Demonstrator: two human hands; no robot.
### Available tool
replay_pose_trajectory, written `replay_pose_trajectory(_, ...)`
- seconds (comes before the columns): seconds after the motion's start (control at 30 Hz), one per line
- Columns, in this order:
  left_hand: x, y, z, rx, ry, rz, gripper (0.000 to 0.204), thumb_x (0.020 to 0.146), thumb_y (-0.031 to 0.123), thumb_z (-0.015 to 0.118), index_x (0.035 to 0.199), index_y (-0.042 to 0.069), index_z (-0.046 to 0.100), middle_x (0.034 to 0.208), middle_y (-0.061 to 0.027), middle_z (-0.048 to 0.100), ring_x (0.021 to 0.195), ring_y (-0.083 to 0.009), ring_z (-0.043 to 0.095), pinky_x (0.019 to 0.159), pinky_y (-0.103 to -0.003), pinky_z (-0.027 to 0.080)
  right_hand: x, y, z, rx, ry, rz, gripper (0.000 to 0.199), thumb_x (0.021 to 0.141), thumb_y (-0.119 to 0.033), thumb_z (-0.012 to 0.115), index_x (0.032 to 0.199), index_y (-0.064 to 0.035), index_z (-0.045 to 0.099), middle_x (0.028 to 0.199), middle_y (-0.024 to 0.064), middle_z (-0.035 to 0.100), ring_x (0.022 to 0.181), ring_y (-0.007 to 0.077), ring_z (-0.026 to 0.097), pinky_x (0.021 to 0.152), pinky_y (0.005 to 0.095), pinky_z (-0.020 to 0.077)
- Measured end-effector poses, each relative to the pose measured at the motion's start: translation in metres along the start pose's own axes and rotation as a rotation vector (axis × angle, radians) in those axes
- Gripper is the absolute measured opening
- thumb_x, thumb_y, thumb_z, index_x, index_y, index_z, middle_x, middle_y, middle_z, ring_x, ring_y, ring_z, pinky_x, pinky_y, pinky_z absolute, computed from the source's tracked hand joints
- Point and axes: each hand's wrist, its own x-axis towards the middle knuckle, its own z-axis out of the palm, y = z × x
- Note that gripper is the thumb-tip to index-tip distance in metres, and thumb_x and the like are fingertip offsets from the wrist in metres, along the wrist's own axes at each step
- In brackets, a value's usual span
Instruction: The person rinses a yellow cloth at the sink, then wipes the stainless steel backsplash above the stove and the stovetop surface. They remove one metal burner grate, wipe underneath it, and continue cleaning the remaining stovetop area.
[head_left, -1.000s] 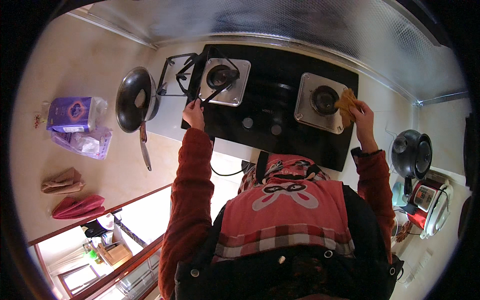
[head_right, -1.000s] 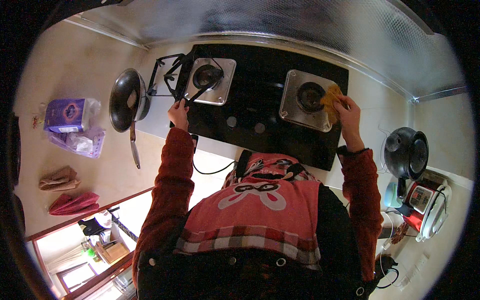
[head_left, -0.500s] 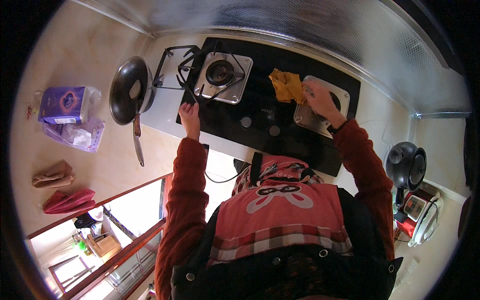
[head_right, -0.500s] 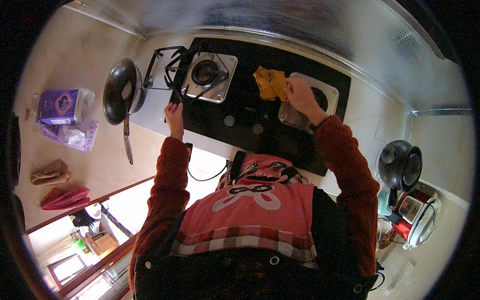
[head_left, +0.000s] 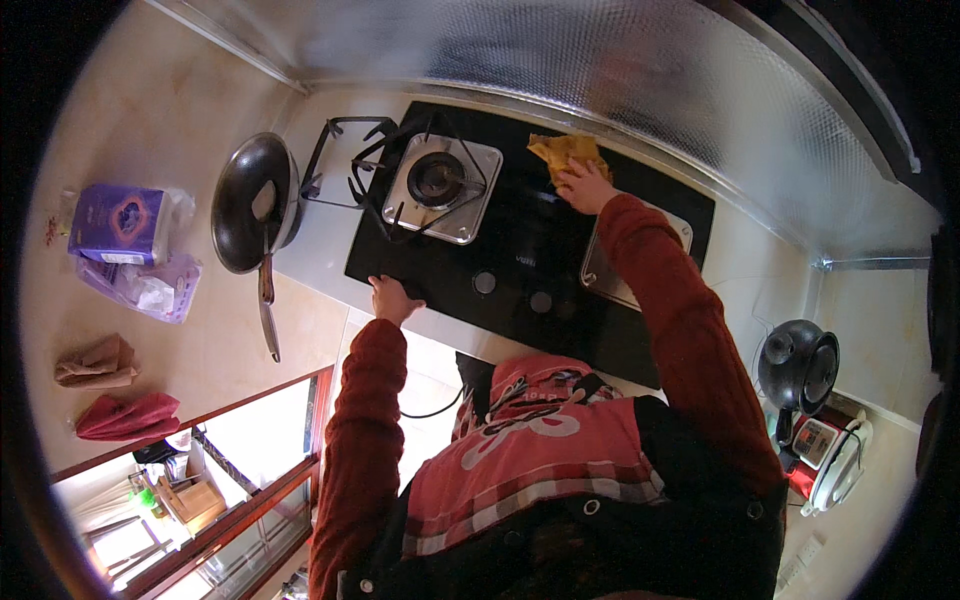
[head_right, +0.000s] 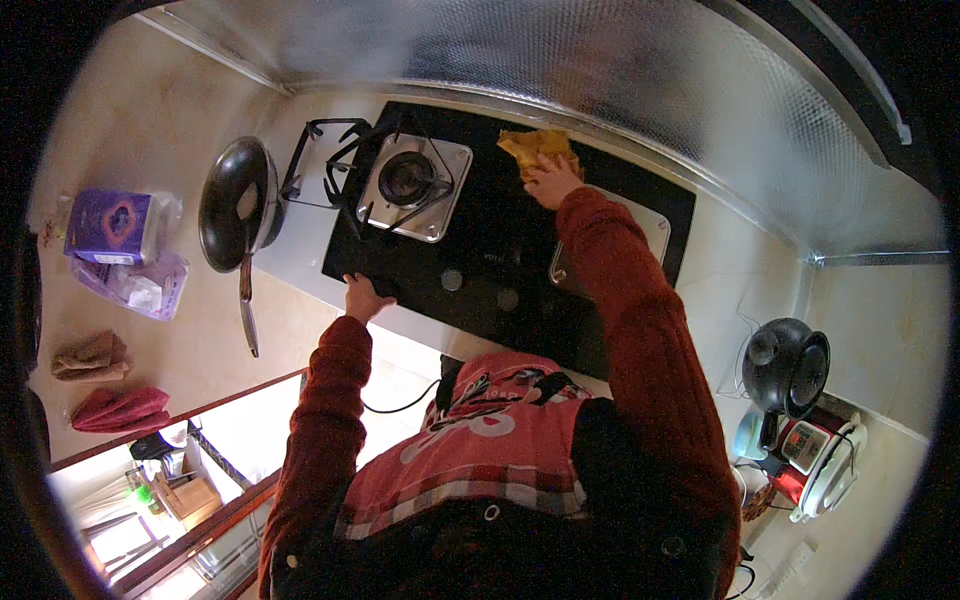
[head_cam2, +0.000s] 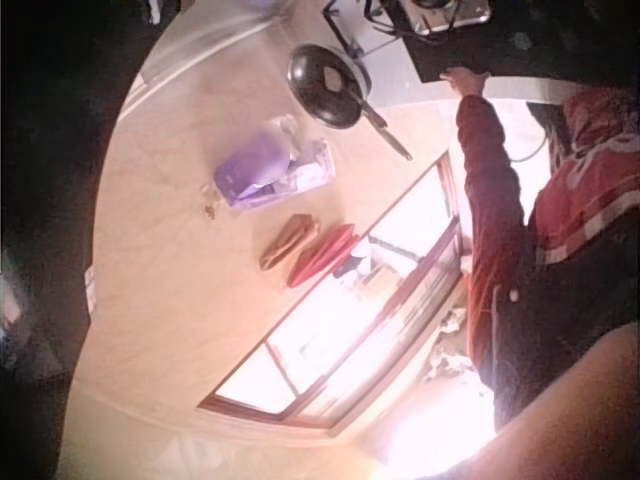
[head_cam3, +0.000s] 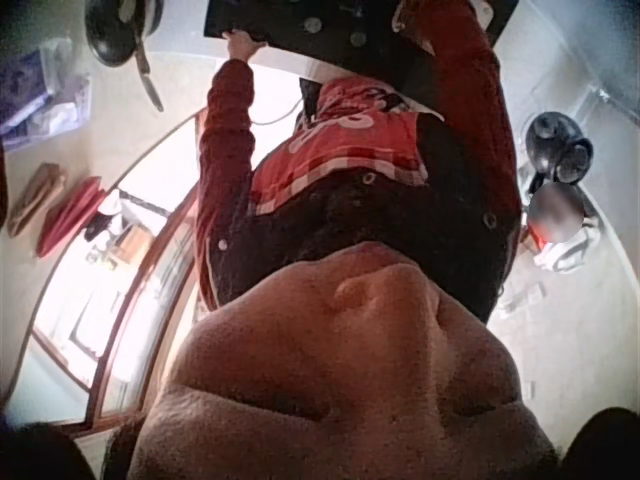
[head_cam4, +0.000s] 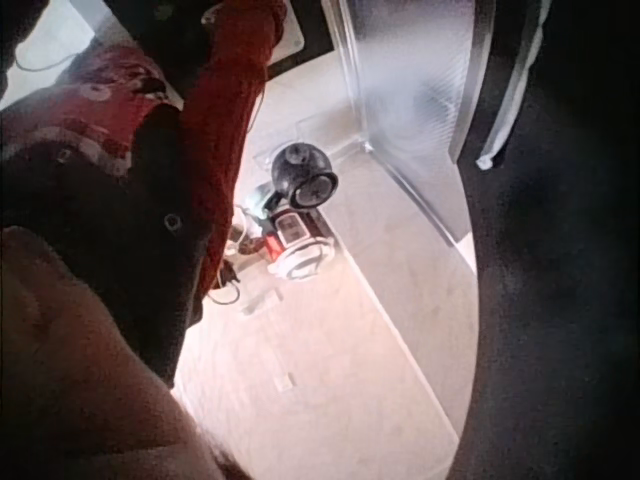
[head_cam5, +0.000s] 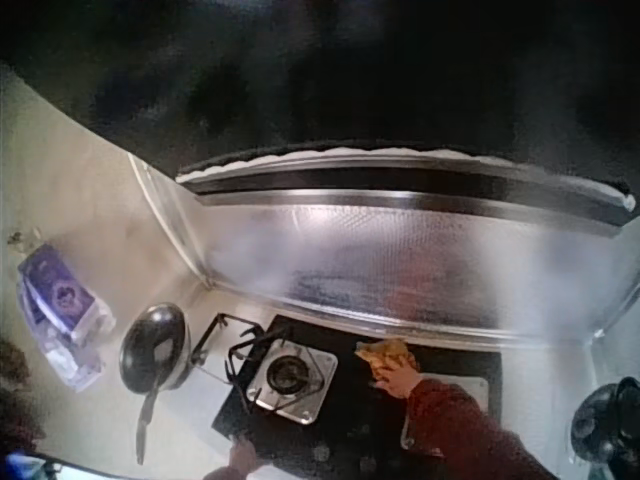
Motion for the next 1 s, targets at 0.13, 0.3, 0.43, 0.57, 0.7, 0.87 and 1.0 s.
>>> replay_pose_trajectory(0.13, 0.004, 0.000, -0.001, 0.012, -0.066, 0.000, 0.105, 0.051, 0.039, 0.087, 0.125, -0.015, 0.036, 0.126, -0.0347, 0.038, 0.108, -0.0417, 0.052, 0.093, -0.039, 0.045, -0.020, 0.072, 0.023, 0.151, 0.064, 0.065, 0.039, 0.096, -0.028, 0.035, 0.131, -0.0144, 0.045, 0.142, 0.0103, 0.037, 0.133, 0.0388, 0.025, 0.109, 0.0466, 0.0250)
replay_pose_trajectory(0.3, 0.001, 0.001, -0.002, 0.021, -0.004, 0.036, 0.100, 0.051, 0.040, 0.086, 0.121, -0.016, 0.042, 0.124, -0.0346, 0.041, 0.111, -0.0418, 0.049, 0.094, -0.039, 0.044, -0.114, 0.159, 0.091, 0.076, -0.018, 0.304, 0.047, 0.090, -0.020, 0.041, 0.136, -0.0102, 0.036, 0.138, 0.0138, 0.041, 0.129, 0.0365, 0.034, 0.108, 0.0429, 0.0287)
replay_pose_trajectory(0.43, -0.003, 0.005, -0.005, -0.001, 0.027, -0.010, 0.091, 0.050, 0.041, 0.086, 0.113, -0.015, 0.050, 0.121, -0.0336, 0.044, 0.113, -0.0413, 0.048, 0.093, -0.038, 0.045, -0.150, 0.173, 0.098, 0.466, 0.024, 0.512, 0.048, 0.094, -0.038, 0.040, 0.127, -0.0051, 0.050, 0.134, 0.0175, 0.045, 0.127, 0.0278, 0.039, 0.107, 0.0373, 0.0292)
replay_pose_trajectory(0.57, -0.001, 0.009, -0.014, 0.014, 0.000, 0.015, 0.085, 0.048, 0.040, 0.087, 0.106, -0.013, 0.056, 0.116, -0.0305, 0.049, 0.102, -0.0388, 0.055, 0.086, -0.038, 0.049, -0.107, 0.118, 0.068, 0.073, 0.132, 0.109, 0.040, 0.093, -0.036, 0.037, 0.117, -0.0095, 0.057, 0.129, 0.0140, 0.050, 0.125, 0.0322, 0.040, 0.101, 0.0423, 0.0341)
replay_pose_trajectory(0.7, 0.001, 0.009, -0.017, 0.003, -0.040, 0.028, 0.085, 0.047, 0.042, 0.087, 0.105, -0.012, 0.057, 0.115, -0.0301, 0.050, 0.096, -0.0377, 0.059, 0.082, -0.036, 0.051, -0.049, 0.052, 0.050, 0.357, 0.242, 0.016, 0.041, 0.095, -0.034, 0.032, 0.122, -0.0136, 0.055, 0.135, 0.0074, 0.046, 0.131, 0.0277, 0.033, 0.106, 0.0440, 0.0259)
replay_pose_trajectory(0.87, 0.008, 0.003, -0.015, 0.021, -0.065, 0.006, 0.092, 0.047, 0.044, 0.087, 0.110, -0.013, 0.053, 0.116, -0.0336, 0.050, 0.101, -0.0378, 0.058, 0.082, -0.035, 0.051, -0.082, 0.104, 0.054, 0.275, 0.098, 0.194, 0.053, 0.097, -0.045, 0.021, 0.136, -0.0163, 0.042, 0.141, 0.0069, 0.040, 0.135, 0.0250, 0.025, 0.110, 0.0449, 0.0132)
replay_pose_trajectory(1.0, 0.009, -0.001, -0.013, -0.021, -0.020, 0.067, 0.074, 0.050, 0.039, 0.087, 0.098, -0.010, 0.058, 0.103, -0.0305, 0.059, 0.095, -0.0428, 0.059, 0.080, -0.043, 0.051, -0.160, 0.158, 0.101, 0.222, 0.097, 0.493, 0.055, 0.097, -0.044, 0.021, 0.134, -0.0102, 0.043, 0.139, 0.0102, 0.040, 0.134, 0.0253, 0.028, 0.109, 0.0433, 0.0176)
